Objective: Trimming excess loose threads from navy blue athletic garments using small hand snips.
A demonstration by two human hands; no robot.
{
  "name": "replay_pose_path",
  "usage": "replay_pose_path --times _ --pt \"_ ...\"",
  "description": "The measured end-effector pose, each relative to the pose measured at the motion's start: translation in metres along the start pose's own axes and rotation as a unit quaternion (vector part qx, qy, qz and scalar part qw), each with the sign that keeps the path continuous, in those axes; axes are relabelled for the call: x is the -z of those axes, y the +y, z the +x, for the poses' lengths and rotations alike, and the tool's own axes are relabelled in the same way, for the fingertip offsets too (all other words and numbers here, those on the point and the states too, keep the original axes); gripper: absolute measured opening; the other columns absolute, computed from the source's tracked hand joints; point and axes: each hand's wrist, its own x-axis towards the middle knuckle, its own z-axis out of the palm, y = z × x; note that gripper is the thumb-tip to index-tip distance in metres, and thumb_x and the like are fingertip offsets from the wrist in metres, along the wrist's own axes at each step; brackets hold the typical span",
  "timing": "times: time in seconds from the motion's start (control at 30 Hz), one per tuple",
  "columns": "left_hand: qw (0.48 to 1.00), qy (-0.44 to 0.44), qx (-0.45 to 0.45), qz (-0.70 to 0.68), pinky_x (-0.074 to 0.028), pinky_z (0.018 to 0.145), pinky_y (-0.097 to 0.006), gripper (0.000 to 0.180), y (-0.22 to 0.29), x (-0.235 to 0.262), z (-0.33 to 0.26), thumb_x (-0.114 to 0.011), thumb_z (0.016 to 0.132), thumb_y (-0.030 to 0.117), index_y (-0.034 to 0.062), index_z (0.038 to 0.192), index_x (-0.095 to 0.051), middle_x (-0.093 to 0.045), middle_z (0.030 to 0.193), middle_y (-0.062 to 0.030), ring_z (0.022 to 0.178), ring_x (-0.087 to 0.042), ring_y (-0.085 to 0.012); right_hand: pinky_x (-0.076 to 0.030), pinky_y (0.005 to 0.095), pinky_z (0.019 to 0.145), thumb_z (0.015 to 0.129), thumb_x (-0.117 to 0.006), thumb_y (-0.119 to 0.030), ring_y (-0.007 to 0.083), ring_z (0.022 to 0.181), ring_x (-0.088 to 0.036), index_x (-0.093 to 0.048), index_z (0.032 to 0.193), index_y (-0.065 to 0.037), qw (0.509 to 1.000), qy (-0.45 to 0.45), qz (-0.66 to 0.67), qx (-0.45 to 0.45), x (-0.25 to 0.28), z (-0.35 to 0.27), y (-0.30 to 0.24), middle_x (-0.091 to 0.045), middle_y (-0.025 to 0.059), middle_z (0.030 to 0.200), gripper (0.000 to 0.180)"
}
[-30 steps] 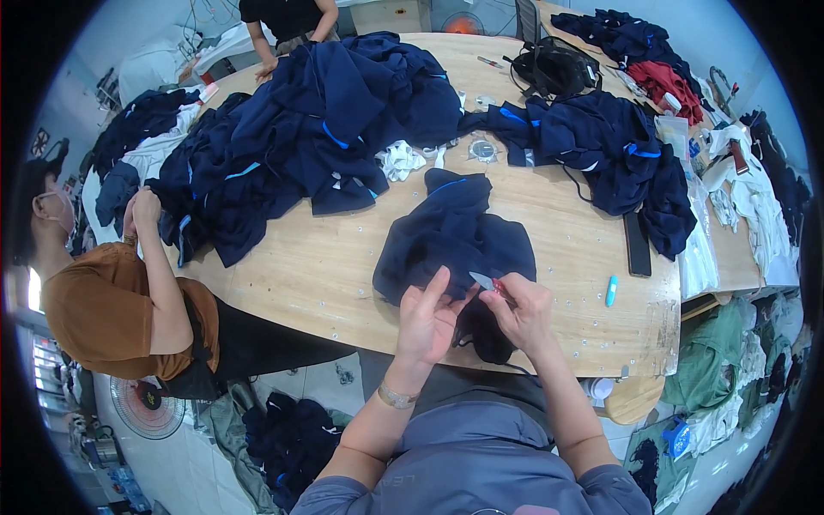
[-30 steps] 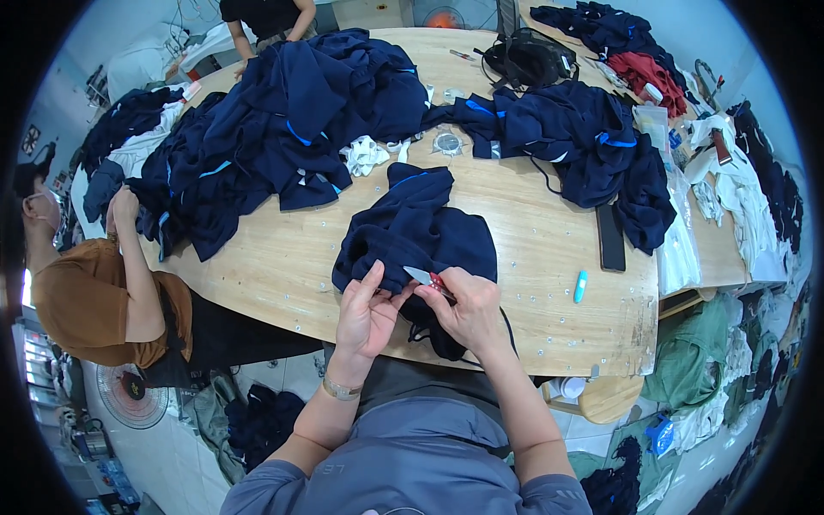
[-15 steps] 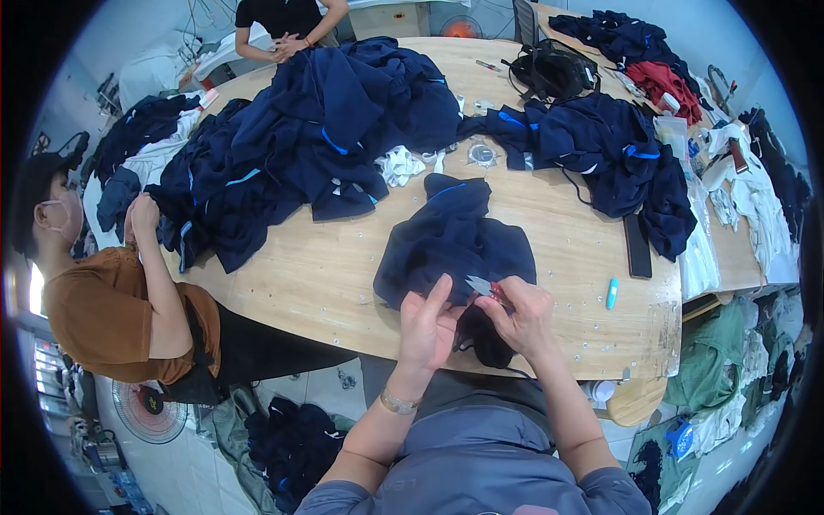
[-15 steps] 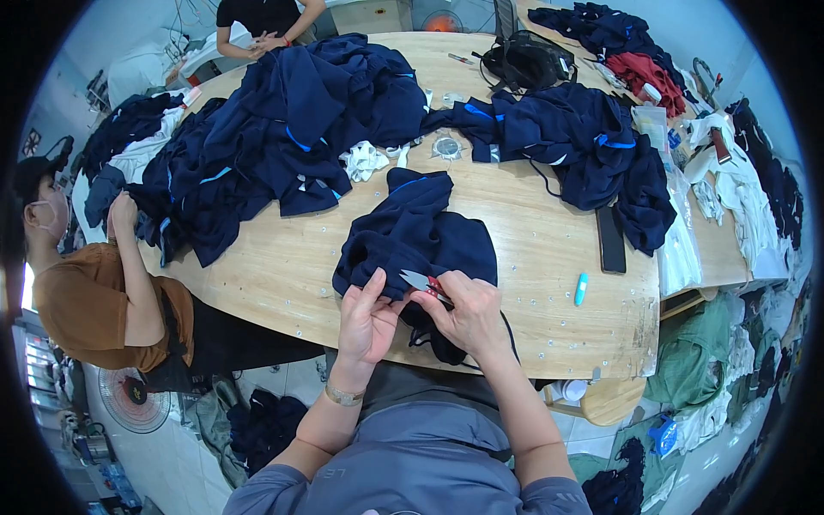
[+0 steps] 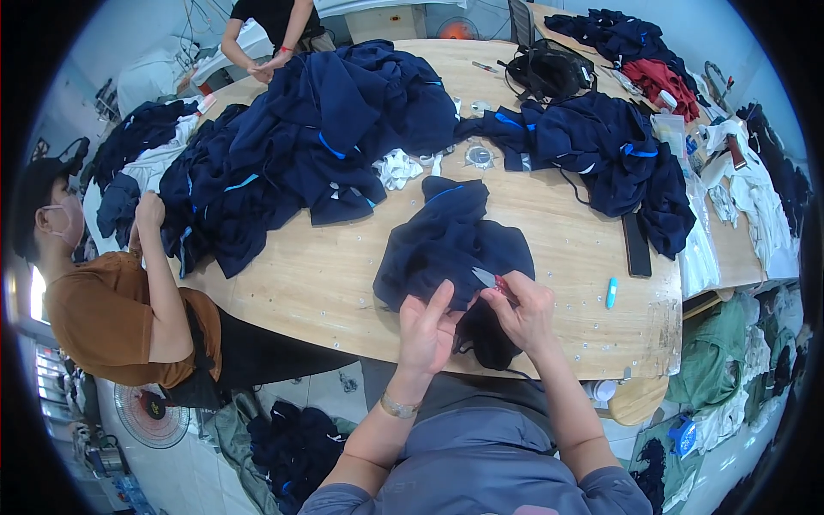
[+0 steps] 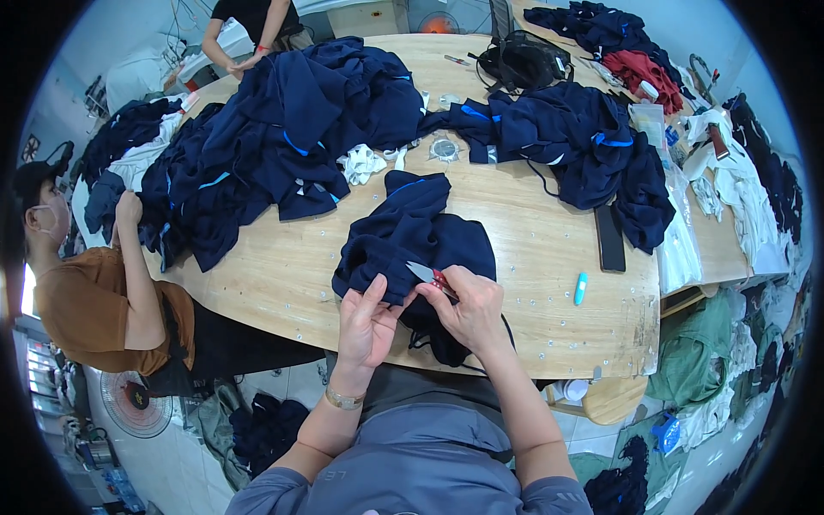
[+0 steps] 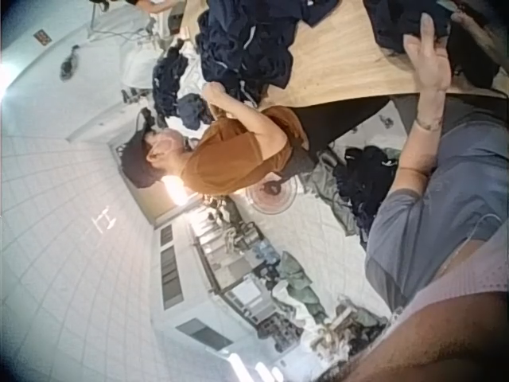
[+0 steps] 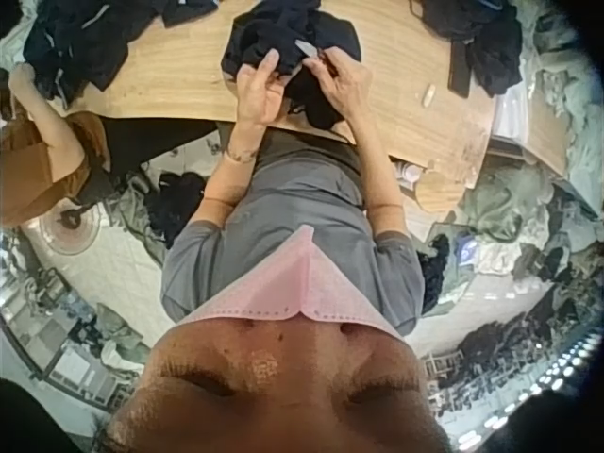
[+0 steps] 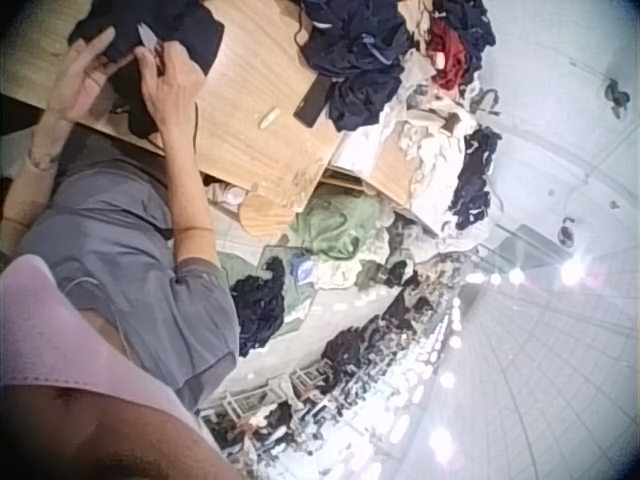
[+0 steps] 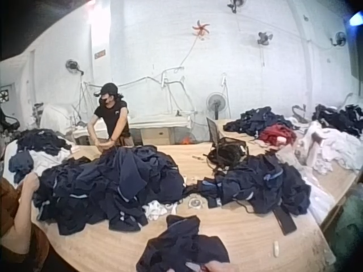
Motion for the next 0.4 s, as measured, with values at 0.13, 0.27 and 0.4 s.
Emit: replay_pose_path --times 0.13,0.27,0.4 --pt "1.000 0.000 0.003 -0.005 -0.047 0.093 -0.039 0.028 0.0015 -0.0023 -0.0007 -0.048 0.092 0.011 -0.0036 0.116 -0.047 -0.058 0.111 -0.0138 0.103 -0.058 -0.0197 -0.036 0.0319 0.043 0.077 -0.068 -0.030 0.0257 0.046 -0.050 -0.053 0.065 -0.004 1.000 -0.015 -0.012 -0.003 0.0006 0.0017 0.0008 -0.047 0.0097 0.055 0.033" --pt "1.000 0.012 0.010 -0.020 -0.046 0.094 -0.039 0.029 0.0022 -0.0026 -0.0005 -0.047 0.093 0.012 -0.0038 0.117 -0.047 -0.058 0.111 -0.0139 0.104 -0.057 -0.0199 -0.037 0.0311 0.044 0.078 -0.068 -0.028 0.0250 0.047 -0.050 -0.054 0.067 -0.004 0.996 0.001 0.054 -0.066 0.0046 0.0026 -0.0030 -0.048 0.0099 0.056 0.030" --pt "1.000 0.000 0.015 -0.015 -0.046 0.095 -0.040 0.030 0.0015 0.0004 0.0007 -0.046 0.094 0.013 -0.0039 0.119 -0.046 -0.056 0.115 -0.0145 0.106 -0.057 -0.0206 -0.037 0.0304 0.044 0.080 -0.067 -0.027 0.0205 0.047 -0.053 -0.057 0.071 -0.003 0.999 -0.010 0.028 -0.025 0.0049 0.0027 -0.0019 -0.052 0.0111 0.058 0.027"
